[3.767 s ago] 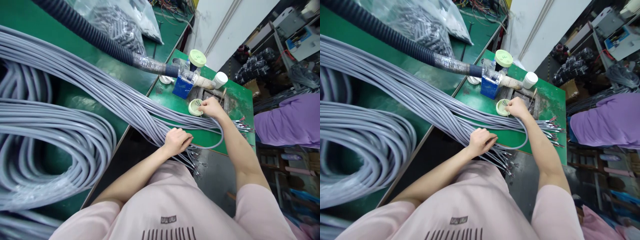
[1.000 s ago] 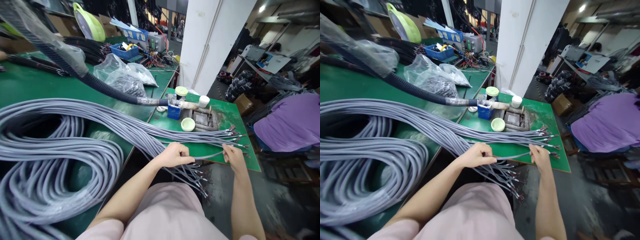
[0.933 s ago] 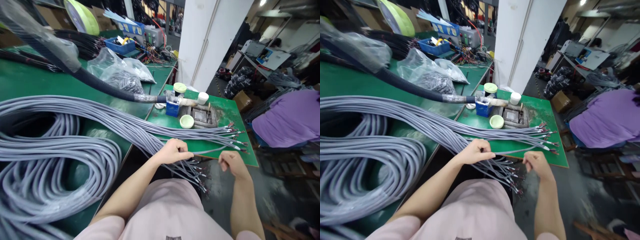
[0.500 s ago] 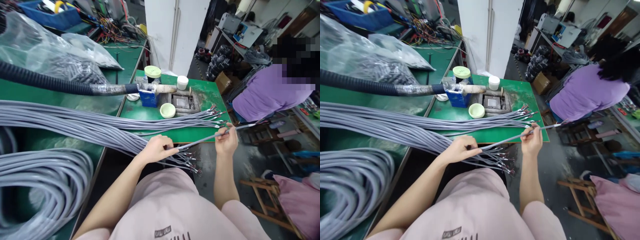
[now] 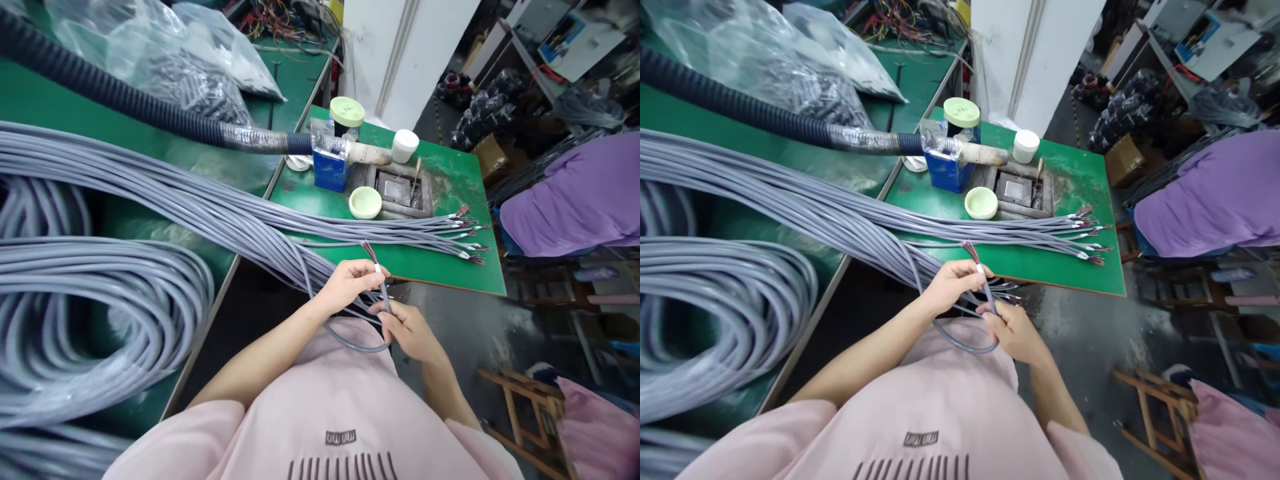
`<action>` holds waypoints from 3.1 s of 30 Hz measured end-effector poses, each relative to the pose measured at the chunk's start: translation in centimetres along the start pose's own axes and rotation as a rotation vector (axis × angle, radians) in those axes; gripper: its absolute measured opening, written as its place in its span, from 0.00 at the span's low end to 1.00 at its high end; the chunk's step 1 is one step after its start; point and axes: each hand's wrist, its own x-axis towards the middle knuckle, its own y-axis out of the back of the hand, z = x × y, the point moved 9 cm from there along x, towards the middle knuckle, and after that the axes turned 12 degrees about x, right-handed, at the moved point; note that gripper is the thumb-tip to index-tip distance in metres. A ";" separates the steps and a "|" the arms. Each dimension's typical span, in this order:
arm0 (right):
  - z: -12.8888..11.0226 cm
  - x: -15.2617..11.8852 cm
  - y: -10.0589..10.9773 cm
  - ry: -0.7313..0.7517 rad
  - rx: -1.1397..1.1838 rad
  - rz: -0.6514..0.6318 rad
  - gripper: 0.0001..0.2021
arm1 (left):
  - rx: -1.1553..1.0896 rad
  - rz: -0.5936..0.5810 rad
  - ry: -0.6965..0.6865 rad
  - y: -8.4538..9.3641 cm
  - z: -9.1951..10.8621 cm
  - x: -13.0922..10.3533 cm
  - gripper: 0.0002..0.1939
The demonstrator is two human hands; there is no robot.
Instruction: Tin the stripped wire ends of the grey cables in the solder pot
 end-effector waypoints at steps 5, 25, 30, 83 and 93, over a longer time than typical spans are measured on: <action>0.0 0.3 -0.3 0.028 0.074 -0.069 0.18 | -0.105 -0.130 0.035 -0.9 -1.2 -0.6 0.18; 0.0 2.1 0.0 0.086 0.145 0.086 0.16 | -0.183 0.252 -0.017 2.1 0.2 -0.7 0.14; 0.8 2.3 -0.1 0.081 0.256 0.078 0.17 | -0.403 0.198 0.075 0.8 -1.3 -0.6 0.14; 0.4 2.8 -0.6 0.035 0.197 0.062 0.18 | -0.286 0.326 -0.052 2.3 -1.0 -0.4 0.12; 0.2 2.7 -0.4 0.013 0.143 0.065 0.18 | -0.246 0.303 -0.055 2.5 -0.8 -0.2 0.11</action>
